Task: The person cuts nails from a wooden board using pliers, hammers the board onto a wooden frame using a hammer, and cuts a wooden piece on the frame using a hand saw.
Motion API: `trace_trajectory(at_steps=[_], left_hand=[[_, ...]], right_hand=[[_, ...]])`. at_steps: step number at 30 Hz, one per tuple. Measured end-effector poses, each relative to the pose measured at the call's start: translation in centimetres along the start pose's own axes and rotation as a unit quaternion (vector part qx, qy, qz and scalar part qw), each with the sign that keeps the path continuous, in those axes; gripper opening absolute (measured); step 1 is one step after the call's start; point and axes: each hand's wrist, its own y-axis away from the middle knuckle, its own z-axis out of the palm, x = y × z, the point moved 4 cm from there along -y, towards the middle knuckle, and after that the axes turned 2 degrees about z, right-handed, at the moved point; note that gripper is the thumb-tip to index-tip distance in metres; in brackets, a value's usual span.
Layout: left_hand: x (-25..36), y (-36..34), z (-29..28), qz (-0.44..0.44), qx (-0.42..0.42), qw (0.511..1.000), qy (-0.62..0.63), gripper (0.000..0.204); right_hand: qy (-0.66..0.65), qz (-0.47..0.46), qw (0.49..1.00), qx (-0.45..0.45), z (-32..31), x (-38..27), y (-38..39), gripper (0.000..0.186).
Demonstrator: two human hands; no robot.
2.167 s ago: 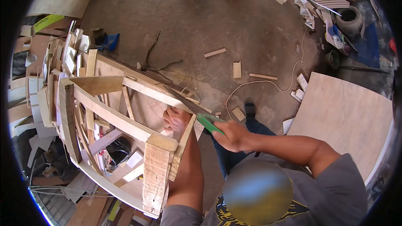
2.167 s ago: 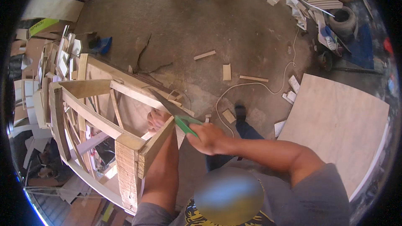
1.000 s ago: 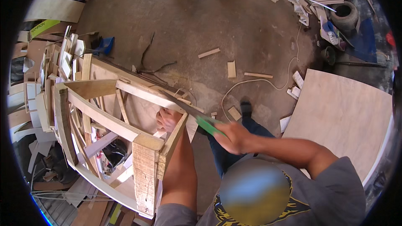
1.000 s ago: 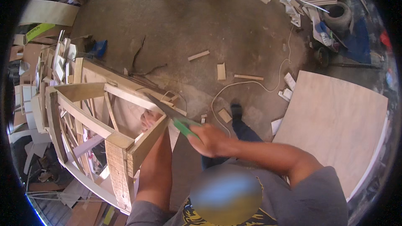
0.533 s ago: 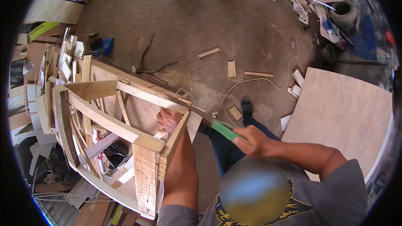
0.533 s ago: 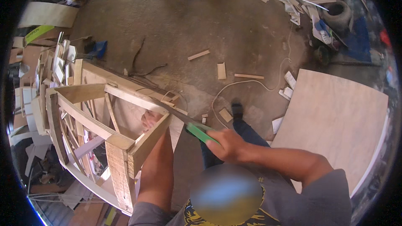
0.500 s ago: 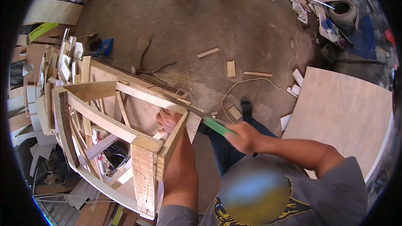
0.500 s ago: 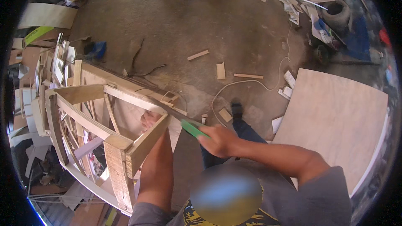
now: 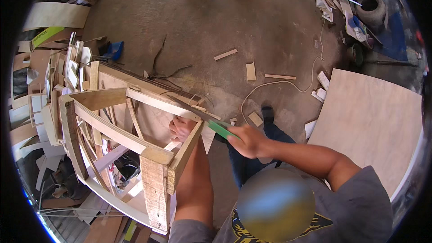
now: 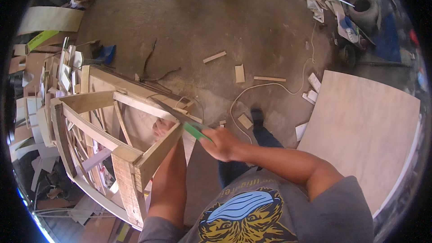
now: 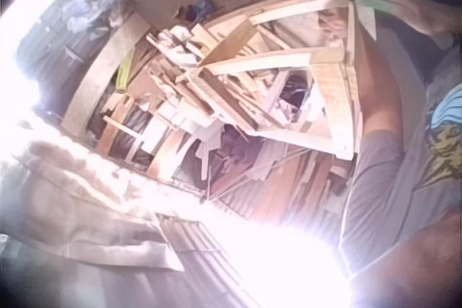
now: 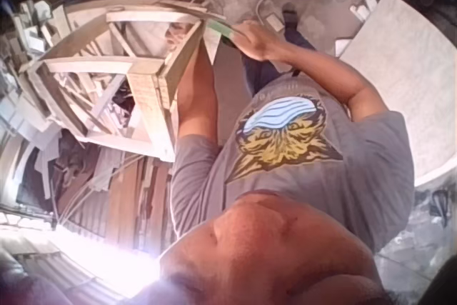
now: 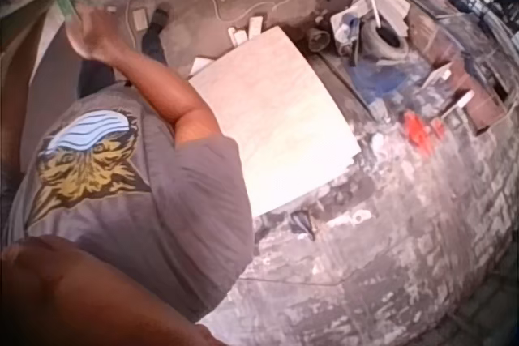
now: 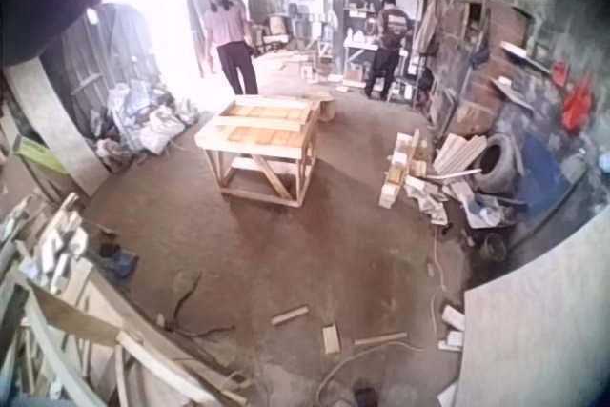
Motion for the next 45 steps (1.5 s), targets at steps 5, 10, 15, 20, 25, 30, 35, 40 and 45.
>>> trace_trajectory(at_steps=[5,10,15,20,25,30,35,40,45], left_hand=[[-0.2,0.0,0.2,-0.006,0.025,1.000,-0.004,0.035],[-0.3,-0.4,0.7,-0.014,-0.043,0.999,-0.006,0.035],[-0.7,-0.3,0.8,-0.015,0.024,1.000,-0.007,0.035],[0.3,0.0,0.0,-0.007,-0.012,1.000,-0.005,0.034],[-0.6,0.0,0.5,-0.012,0.066,0.998,0.006,0.032],[1.5,0.2,-0.2,-0.006,0.018,1.000,0.023,0.031],[-1.3,-0.3,1.2,-0.013,0.045,0.999,-0.012,0.030],[0.9,0.1,0.3,0.002,0.035,0.999,0.003,0.030],[-0.6,-0.2,0.2,0.004,0.046,0.999,-0.008,0.030]], right_hand=[[0.002,-0.029,1.000,-0.003,-1.5,-0.5,5.5,0.027],[0.004,0.021,1.000,-0.015,-0.1,-0.1,-0.7,0.028],[-0.016,-0.020,1.000,-0.001,-2.1,-0.8,5.4,0.030],[0.039,0.013,0.999,-0.013,0.8,1.0,-2.0,0.027],[-0.011,-0.038,0.999,0.020,-1.2,-0.9,5.0,0.031],[0.025,0.022,0.999,0.007,0.1,1.5,-2.7,0.027],[-0.010,-0.012,1.000,0.017,-1.9,-0.8,4.4,0.029],[0.108,-0.063,0.992,0.023,1.9,0.7,-1.0,0.023],[0.001,-0.052,0.999,0.017,-1.7,-0.2,5.8,0.032]])
